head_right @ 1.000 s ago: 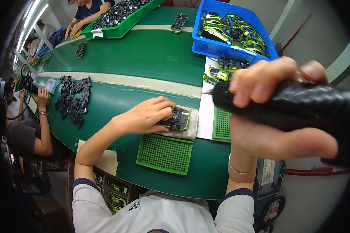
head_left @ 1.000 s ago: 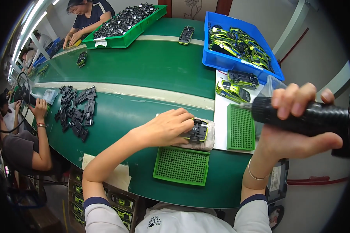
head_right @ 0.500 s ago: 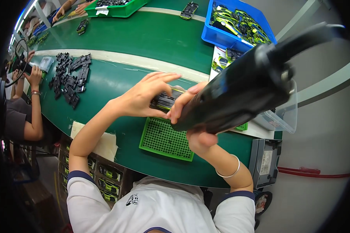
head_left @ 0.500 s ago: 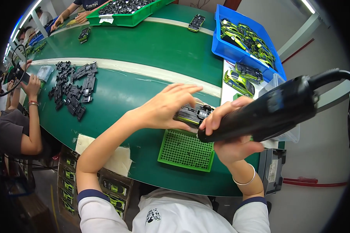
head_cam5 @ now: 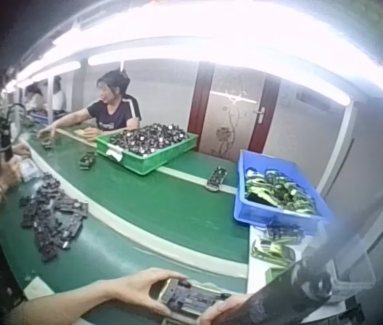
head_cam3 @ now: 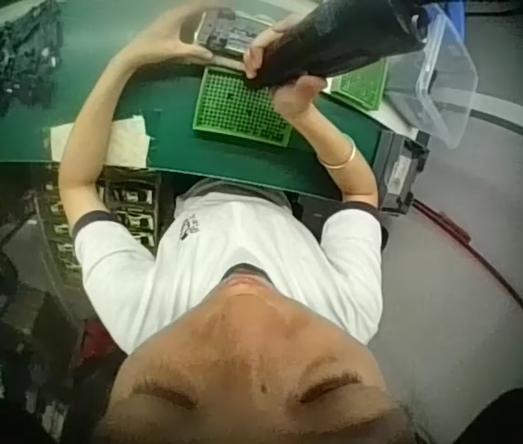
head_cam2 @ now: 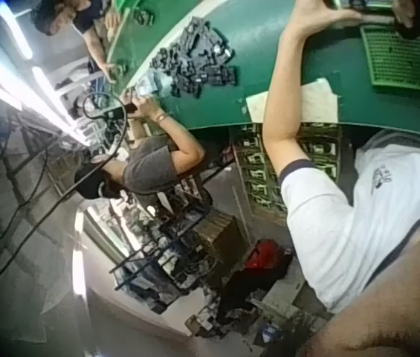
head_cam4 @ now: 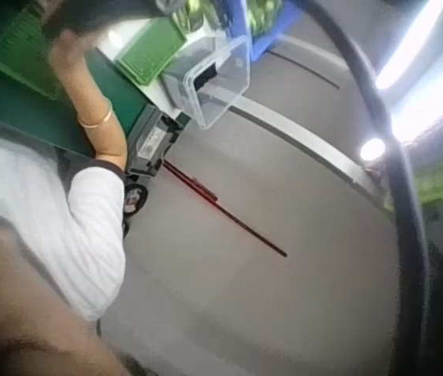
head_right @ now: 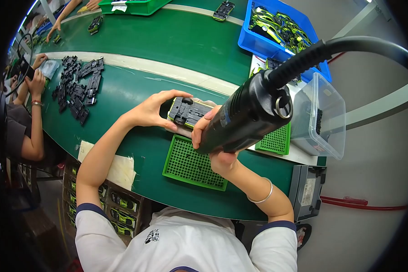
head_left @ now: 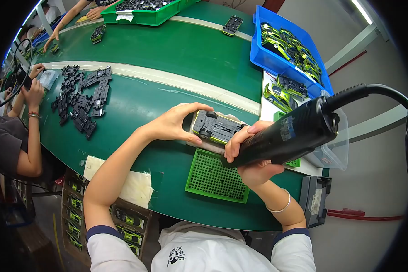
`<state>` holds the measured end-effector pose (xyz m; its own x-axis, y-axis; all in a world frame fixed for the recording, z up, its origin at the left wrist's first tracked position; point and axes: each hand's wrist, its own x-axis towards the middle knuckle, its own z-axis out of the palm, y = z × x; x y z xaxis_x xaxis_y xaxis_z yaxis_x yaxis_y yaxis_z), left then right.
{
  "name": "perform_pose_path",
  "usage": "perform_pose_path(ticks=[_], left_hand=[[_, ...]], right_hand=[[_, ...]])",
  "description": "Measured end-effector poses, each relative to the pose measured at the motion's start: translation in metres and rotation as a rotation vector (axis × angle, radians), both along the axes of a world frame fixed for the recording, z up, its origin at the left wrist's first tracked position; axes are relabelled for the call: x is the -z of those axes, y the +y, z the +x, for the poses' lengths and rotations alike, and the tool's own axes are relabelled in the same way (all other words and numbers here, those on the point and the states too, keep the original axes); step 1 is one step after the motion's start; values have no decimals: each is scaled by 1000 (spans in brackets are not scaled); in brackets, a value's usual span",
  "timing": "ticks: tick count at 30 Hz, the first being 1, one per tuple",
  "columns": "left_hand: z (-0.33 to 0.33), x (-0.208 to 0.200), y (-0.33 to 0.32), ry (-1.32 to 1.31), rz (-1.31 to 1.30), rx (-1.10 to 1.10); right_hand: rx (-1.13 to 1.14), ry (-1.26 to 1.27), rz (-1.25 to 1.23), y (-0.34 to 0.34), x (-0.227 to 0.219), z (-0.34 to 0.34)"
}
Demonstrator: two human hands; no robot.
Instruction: The person assembles toy cars by picking them from a conveyor belt, driving screws into their chassis using an electric screwdriver, and placing the assembled cars into a tray.
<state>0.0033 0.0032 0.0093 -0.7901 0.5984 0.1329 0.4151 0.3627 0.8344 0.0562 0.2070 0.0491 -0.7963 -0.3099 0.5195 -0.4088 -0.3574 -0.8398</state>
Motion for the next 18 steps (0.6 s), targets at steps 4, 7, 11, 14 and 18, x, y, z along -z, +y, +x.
perform_pose_path(ticks=[4,7,11,14,18], left_hand=[[-5,2,-2,44,18,22],[-7,4,-4,-4,143,60],[-8,6,-4,7,176,72],[-7,2,-3,50,139,74],[-2,-2,-5,83,71,46]], right_hand=[[5,9,4,-2,-2,-1],[21,-3,-2,-4,-6,2],[22,109,-85,-2,-34,-8],[-17,181,-154,-15,-57,-26],[-4,17,-5,-44,-66,-40]])
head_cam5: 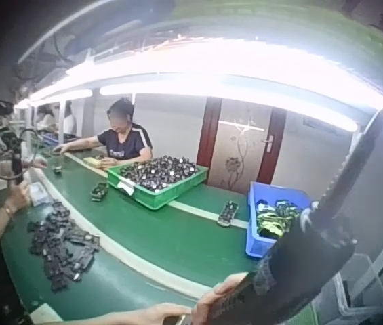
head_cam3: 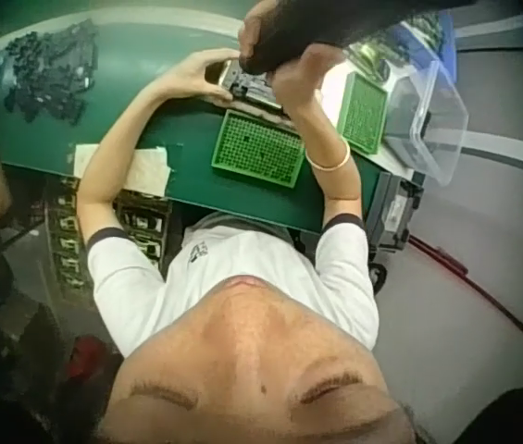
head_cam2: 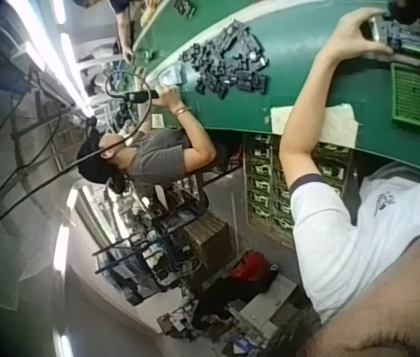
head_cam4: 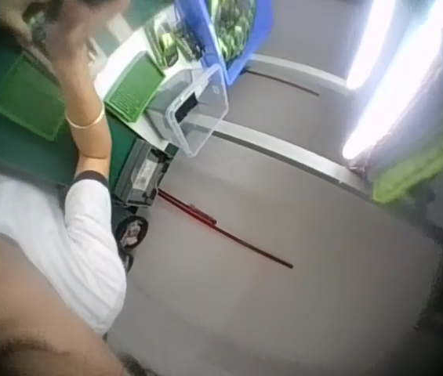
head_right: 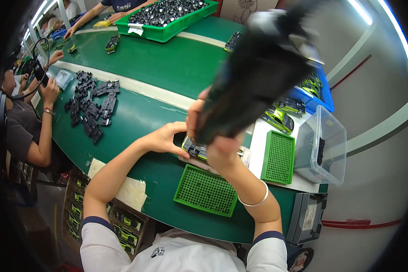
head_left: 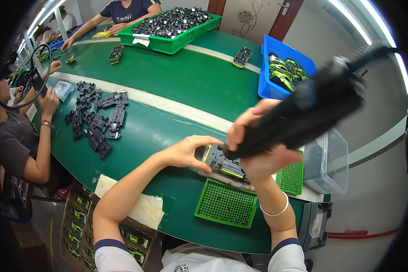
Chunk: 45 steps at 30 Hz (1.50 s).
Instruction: The person assembles toy cars by picking them from a conveyor belt, driving screws into their chassis using an electric screwdriver, and placing the assembled cars into a tray.
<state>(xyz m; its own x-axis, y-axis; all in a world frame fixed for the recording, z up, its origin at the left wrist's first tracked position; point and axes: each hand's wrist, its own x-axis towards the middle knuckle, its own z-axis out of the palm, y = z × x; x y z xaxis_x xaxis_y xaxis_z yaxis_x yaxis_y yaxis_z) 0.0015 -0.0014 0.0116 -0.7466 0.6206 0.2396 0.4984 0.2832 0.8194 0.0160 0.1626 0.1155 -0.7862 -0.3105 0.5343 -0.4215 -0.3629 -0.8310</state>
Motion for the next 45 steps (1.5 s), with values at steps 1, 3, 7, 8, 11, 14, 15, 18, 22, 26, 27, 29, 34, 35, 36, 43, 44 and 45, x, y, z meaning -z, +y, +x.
perform_pose_path(ticks=[1,3,7,8,11,14,15,18,22,26,27,29,34,35,36,43,44,45], left_hand=[[1,4,-2,-38,-34,-31],[1,4,1,-12,0,-41],[3,-6,0,-41,35,-8],[2,-5,-1,-47,39,-11],[0,-4,-1,-23,60,-47],[0,-9,-2,-126,93,-9],[0,-9,-2,-112,96,-13],[0,-12,-3,-130,91,-21],[2,-16,-1,-144,73,-37],[3,-6,-2,-105,59,-23],[3,-4,-1,-78,67,-26],[0,-6,2,-63,66,-13],[-3,6,1,-11,131,-4],[-4,8,0,-13,133,5],[-5,10,-1,-14,134,13],[-5,9,1,-57,100,10],[-5,8,2,-58,101,15],[-5,8,2,-49,100,16]], right_hand=[[5,-2,17,-7,11,-7],[15,-28,60,-13,26,-16],[-12,-26,112,-19,40,-21],[-15,-33,116,-20,41,-22],[-17,-87,131,-22,44,-22],[15,-72,180,-23,46,-23],[22,-47,183,-23,49,-24],[1,-50,197,-25,45,-25],[29,-98,190,-25,44,-26],[-42,-18,144,-23,47,-22],[-38,-17,146,-21,47,-23],[-80,9,135,-13,43,-26],[-251,56,-319,8,14,5],[-215,119,-185,18,15,11],[-182,52,-190,20,22,24],[-128,-105,-26,21,54,40],[-138,-115,11,21,55,40],[-122,-131,48,22,56,40]])
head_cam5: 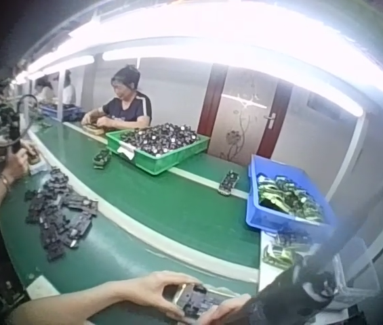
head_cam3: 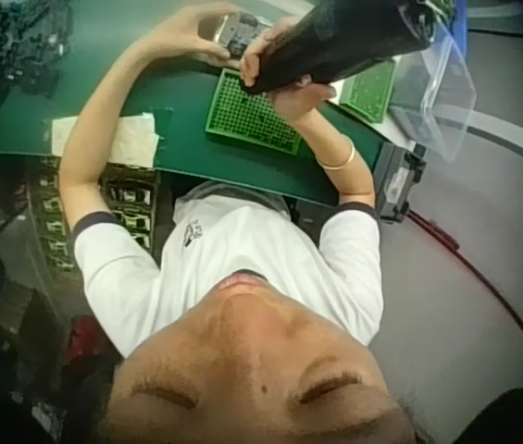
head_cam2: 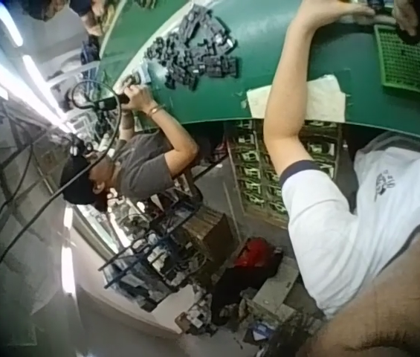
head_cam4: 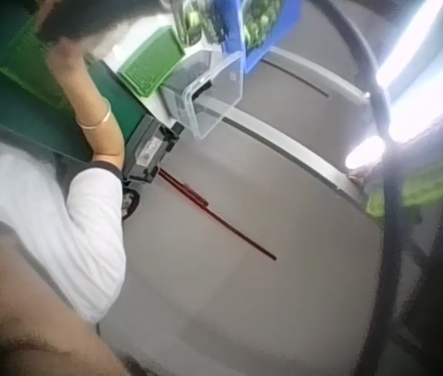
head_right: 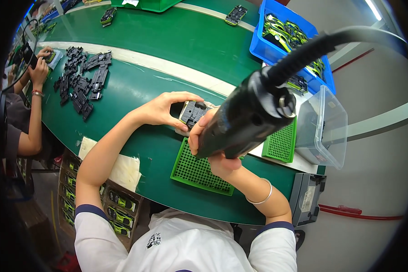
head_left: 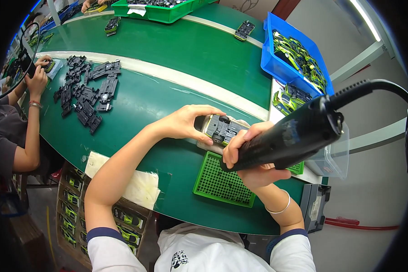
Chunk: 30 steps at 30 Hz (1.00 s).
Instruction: The person assembles toy cars by picking them from a conveyor belt, driving screws into their chassis using an electric screwdriver, and placing the assembled cars into a tray.
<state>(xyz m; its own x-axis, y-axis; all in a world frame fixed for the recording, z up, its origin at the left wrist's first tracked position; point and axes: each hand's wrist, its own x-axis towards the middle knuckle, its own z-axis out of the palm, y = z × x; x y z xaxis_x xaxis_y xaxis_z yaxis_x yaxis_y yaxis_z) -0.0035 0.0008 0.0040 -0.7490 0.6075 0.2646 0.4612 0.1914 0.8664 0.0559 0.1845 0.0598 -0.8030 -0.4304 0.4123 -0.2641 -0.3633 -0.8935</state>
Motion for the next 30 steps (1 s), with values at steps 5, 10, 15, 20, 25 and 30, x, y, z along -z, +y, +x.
perform_pose_path(ticks=[5,10,15,20,25,30], left_hand=[[1,-1,-3,-26,-7,-1],[4,-7,1,-83,49,2],[11,-15,16,499,-145,-125],[17,-25,49,702,-371,-62],[17,-25,52,694,-401,-55],[18,-25,53,726,-390,-93]], right_hand=[[-20,-21,-15,-3,5,-1],[-18,35,5,-2,3,-2],[62,11,-35,8,-23,-2],[204,309,-270,53,-52,-22],[285,279,-170,67,-36,-30],[319,171,-33,60,-25,-32]])
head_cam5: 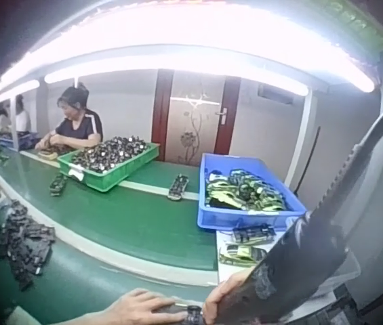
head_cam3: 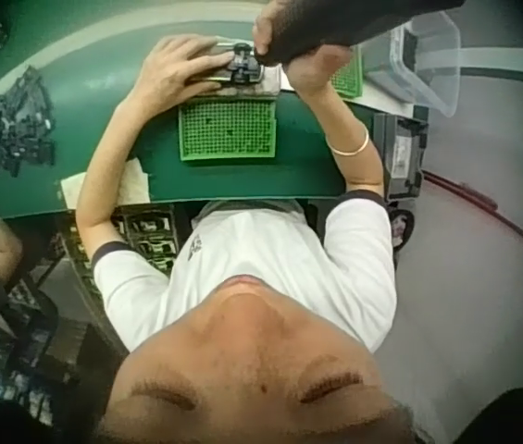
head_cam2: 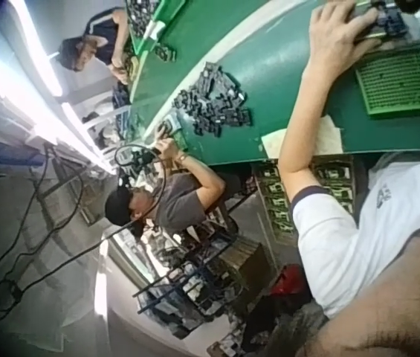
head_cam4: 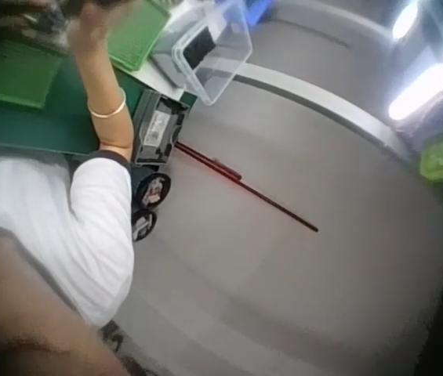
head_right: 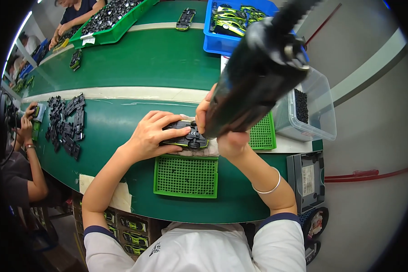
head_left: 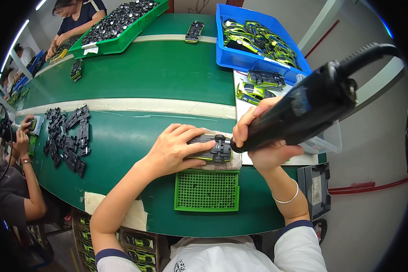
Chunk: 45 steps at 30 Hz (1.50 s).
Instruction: The person assembles toy cars by picking them from a conveyor belt, driving screws into their chassis using an electric screwdriver, and placing the assembled cars into a tray.
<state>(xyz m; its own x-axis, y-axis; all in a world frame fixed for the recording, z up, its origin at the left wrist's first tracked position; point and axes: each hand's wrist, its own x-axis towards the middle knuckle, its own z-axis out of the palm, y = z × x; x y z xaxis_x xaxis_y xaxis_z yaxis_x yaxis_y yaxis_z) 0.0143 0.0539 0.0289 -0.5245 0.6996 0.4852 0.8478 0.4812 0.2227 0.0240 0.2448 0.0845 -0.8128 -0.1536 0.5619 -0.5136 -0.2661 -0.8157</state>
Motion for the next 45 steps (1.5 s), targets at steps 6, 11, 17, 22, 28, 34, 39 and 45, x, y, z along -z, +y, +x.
perform_pose_path(ticks=[6,11,17,22,28,34,39,45], left_hand=[[-1,-1,1,-19,-9,-7],[-1,-3,2,-24,-20,0],[3,-5,0,-9,-26,-8],[4,-1,0,-6,-45,-14],[-7,10,-41,-560,315,-72],[-10,14,-57,-749,426,-40],[13,10,-2,-929,1003,136],[-34,-54,-58,-556,701,-1]], right_hand=[[2,-108,37,1,8,-6],[-75,-165,62,3,13,-10],[-8,-35,14,-14,18,-3],[-111,-80,31,-2,21,-6],[75,176,-255,22,-40,-7],[309,410,-637,63,-104,3],[424,576,-739,80,-104,6],[505,602,-592,122,-106,1]])
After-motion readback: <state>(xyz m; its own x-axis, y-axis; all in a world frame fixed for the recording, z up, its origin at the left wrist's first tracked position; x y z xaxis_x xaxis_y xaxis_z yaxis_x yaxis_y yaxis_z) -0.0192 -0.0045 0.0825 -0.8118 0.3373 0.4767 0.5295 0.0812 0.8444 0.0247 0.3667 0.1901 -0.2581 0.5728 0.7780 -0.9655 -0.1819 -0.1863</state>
